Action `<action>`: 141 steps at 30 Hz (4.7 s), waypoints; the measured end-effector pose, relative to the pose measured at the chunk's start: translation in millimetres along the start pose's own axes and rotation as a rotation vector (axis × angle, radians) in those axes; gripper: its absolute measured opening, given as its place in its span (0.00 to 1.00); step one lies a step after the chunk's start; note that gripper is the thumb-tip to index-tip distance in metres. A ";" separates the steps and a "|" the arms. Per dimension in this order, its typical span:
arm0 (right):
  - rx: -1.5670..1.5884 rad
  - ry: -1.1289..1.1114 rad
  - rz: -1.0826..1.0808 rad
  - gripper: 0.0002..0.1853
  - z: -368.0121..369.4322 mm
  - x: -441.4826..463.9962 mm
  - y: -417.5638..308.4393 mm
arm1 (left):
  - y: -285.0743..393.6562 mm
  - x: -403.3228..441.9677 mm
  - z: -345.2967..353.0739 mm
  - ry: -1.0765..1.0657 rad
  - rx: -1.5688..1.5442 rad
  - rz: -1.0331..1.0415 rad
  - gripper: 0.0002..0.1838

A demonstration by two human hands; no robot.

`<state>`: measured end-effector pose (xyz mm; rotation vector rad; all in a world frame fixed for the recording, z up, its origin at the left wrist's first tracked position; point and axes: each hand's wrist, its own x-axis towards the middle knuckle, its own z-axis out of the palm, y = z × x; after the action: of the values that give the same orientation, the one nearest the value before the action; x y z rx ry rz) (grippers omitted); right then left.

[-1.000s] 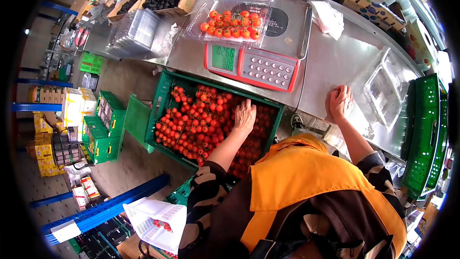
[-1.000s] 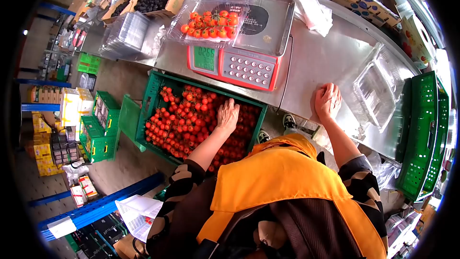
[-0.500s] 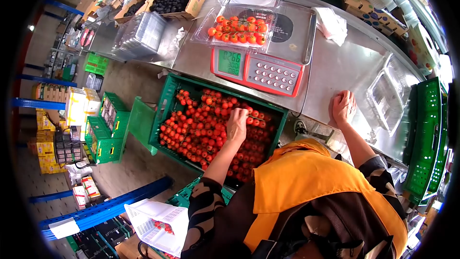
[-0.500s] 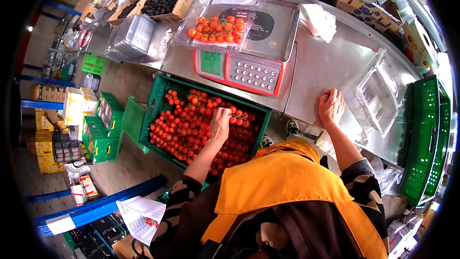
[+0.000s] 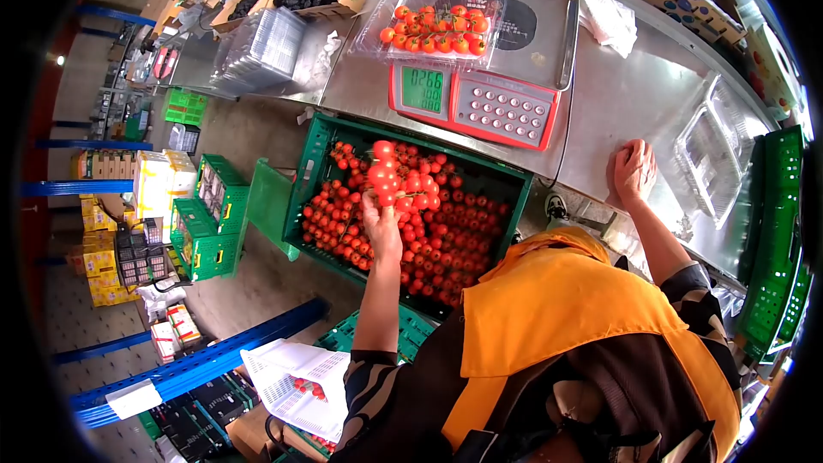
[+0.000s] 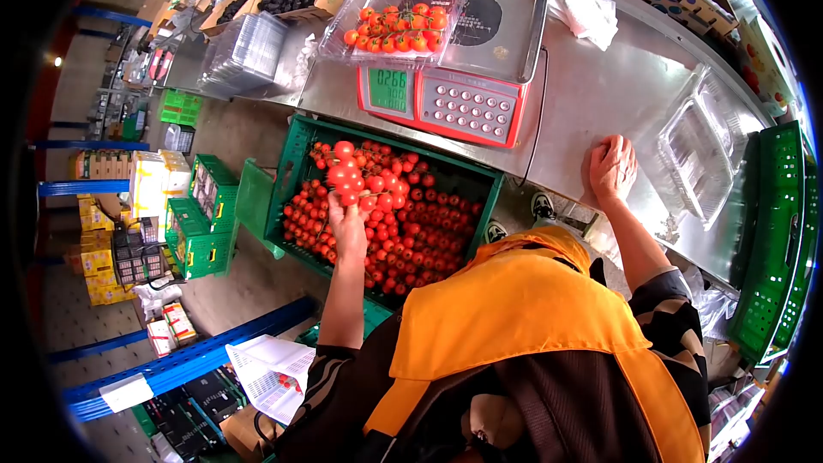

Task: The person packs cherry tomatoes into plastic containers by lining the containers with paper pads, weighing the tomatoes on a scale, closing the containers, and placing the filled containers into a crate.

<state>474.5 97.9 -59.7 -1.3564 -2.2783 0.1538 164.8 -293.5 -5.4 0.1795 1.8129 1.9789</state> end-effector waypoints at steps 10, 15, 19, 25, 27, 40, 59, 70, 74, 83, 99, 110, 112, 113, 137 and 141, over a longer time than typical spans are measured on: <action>0.007 0.002 0.021 0.07 -2.9 -1.0 -5.2 | 63.9 1.8 3.2 0.000 -0.296 0.089 0.14; -0.007 -0.010 0.051 0.06 -6.0 0.0 -7.3 | 128.9 25.8 41.1 -0.103 -0.144 0.194 0.18; 0.033 0.007 0.046 0.06 -7.8 -0.3 -8.0 | 174.7 64.9 76.6 -0.203 -0.063 0.338 0.17; 0.045 0.002 0.057 0.06 -10.0 -0.6 -10.0 | 220.4 157.7 149.6 -0.319 0.284 0.902 0.12; 0.039 -0.003 0.061 0.06 -9.4 -0.8 -9.0 | 233.6 161.8 183.3 -0.258 0.582 1.015 0.10; 0.020 0.007 0.008 0.07 -6.8 -0.5 -5.2 | 164.8 198.3 209.0 -0.498 1.118 0.972 0.16; -0.003 0.000 0.006 0.07 -1.6 0.6 -2.4 | -108.7 -19.0 69.6 -0.538 1.537 0.665 0.07; 0.009 0.009 0.026 0.06 -6.7 0.3 -9.1 | -87.1 -11.1 58.9 -0.573 1.237 0.689 0.10; 0.000 -0.008 0.048 0.06 -6.6 0.4 -10.4 | -40.3 -18.5 35.1 -0.445 0.895 0.494 0.11; -0.004 0.027 -0.001 0.06 -5.2 0.1 -8.6 | 54.7 2.1 -4.6 -0.203 -0.241 0.115 0.12; 0.006 0.012 0.049 0.06 -6.0 -0.5 -7.3 | 231.8 91.0 122.5 -0.439 0.414 0.889 0.12; 0.033 0.003 0.048 0.06 -11.2 0.7 -10.3 | 183.6 174.4 191.9 -0.550 1.334 1.166 0.06; 0.012 0.004 0.045 0.06 -9.9 -0.9 -9.7 | 177.9 173.8 190.5 -0.597 1.158 1.103 0.06; -0.008 0.005 0.042 0.06 -8.3 0.5 -8.9 | 176.3 170.0 189.8 -0.613 1.071 1.056 0.06; 0.000 0.027 -0.013 0.06 0.7 0.8 -1.0 | -103.7 -39.9 59.7 -0.816 1.740 0.653 0.02; -0.008 0.027 0.016 0.06 -1.0 -0.3 -5.4 | -81.5 -28.2 50.7 -0.731 1.426 0.569 0.05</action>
<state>470.8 94.8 -57.2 -1.3728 -2.2484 0.1313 228.8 -255.7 -72.3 1.6799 2.3029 0.2728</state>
